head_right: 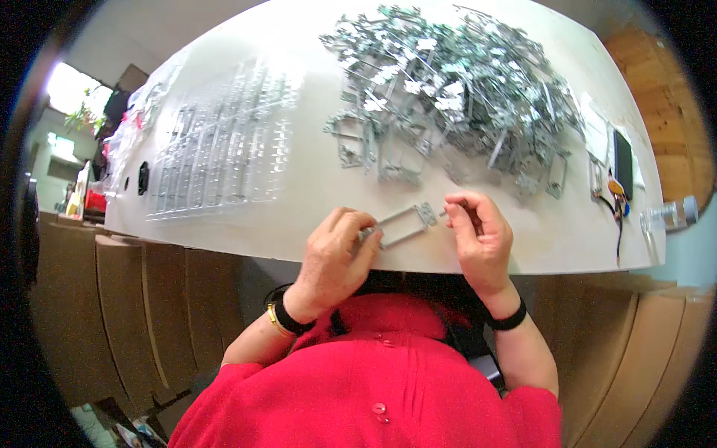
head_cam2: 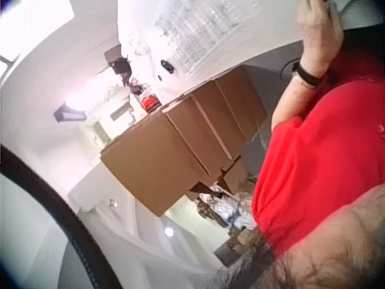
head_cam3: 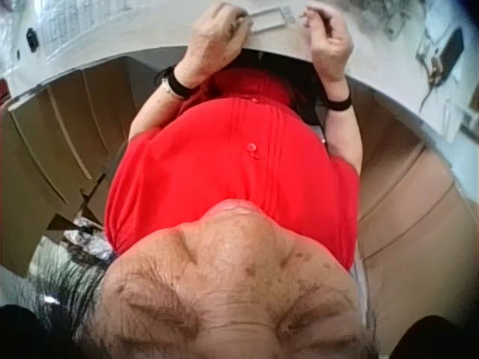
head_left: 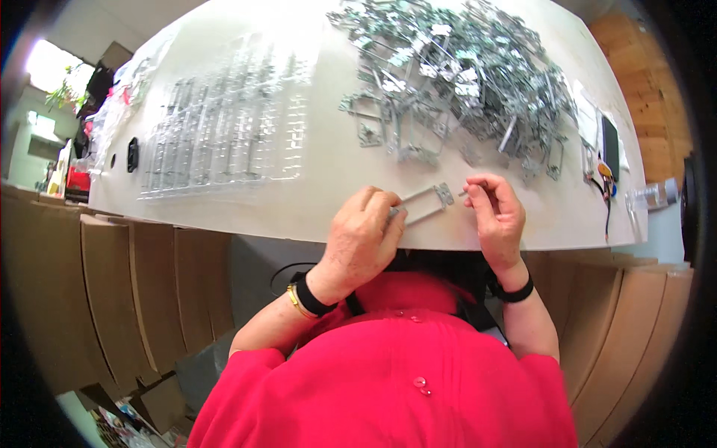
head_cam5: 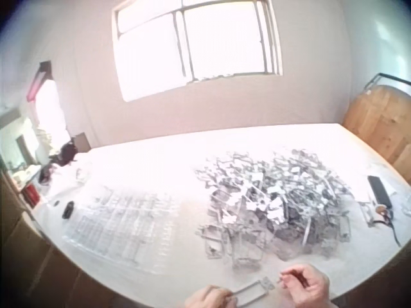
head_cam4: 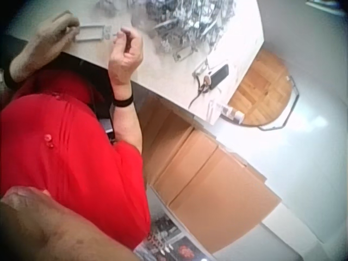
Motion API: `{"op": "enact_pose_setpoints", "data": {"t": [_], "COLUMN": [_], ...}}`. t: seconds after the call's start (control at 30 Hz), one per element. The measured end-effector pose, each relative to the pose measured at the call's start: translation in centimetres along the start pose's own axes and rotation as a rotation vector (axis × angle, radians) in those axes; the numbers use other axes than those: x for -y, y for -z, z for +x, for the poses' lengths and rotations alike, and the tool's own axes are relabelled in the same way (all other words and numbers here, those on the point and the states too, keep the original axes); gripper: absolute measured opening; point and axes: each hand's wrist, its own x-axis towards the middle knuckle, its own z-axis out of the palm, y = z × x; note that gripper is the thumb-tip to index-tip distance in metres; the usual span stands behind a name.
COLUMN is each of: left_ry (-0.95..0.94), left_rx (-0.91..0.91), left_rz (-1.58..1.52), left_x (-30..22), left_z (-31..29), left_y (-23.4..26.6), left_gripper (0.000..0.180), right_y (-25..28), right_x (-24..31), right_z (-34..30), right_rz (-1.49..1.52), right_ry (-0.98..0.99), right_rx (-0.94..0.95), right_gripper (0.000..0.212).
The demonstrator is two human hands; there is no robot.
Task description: Assembling small metal rectangular frames and placing them into a plastic tray.
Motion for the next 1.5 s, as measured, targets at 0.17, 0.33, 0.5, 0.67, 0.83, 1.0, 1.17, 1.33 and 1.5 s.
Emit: {"op": "enact_pose_setpoints", "data": {"t": [0.17,0.33,0.5,0.67,0.83,1.0,1.17,1.33,1.5], "left_ry": [0.002,-0.012,0.032,-0.043,-0.046,0.001,0.103,0.279,0.449], "left_rx": [0.029,-0.034,0.027,0.012,-0.073,-0.178,-0.252,-0.423,-0.725], "left_rz": [-0.078,-0.133,-0.073,-0.033,-0.053,-0.032,-0.01,0.048,0.077], "left_x": [0.3,0.2,1.0,0.4,-0.4,-0.4,1.0,3.3,6.7], "left_z": [0.2,0.0,-0.8,-0.8,-0.5,-0.6,-1.0,-1.1,0.7], "left_y": [-0.2,0.4,0.4,1.7,5.1,9.2,12.7,17.3,23.2], "left_gripper": [0.008,0.008,0.01,0.009,0.008,0.01,0.008,0.005,0.008], "right_y": [0.2,0.2,0.4,0.8,0.9,1.3,1.6,2.1,2.0], "right_x": [0.0,-0.5,-0.9,-1.0,-1.0,-1.2,-0.9,-0.8,-0.4], "right_z": [-0.3,-0.4,-0.3,-0.3,0.0,0.3,0.4,0.9,1.4], "right_rz": [0.002,0.033,0.034,-0.002,0.025,0.032,0.02,0.053,0.049], "right_ry": [-0.07,-0.066,-0.069,-0.069,-0.072,-0.12,-0.136,-0.205,-0.247], "right_rx": [-0.018,0.008,0.009,0.022,0.032,0.065,0.083,0.107,0.101], "right_gripper": [0.012,0.012,0.012,0.012,0.011,0.012,0.011,0.009,0.009]}}
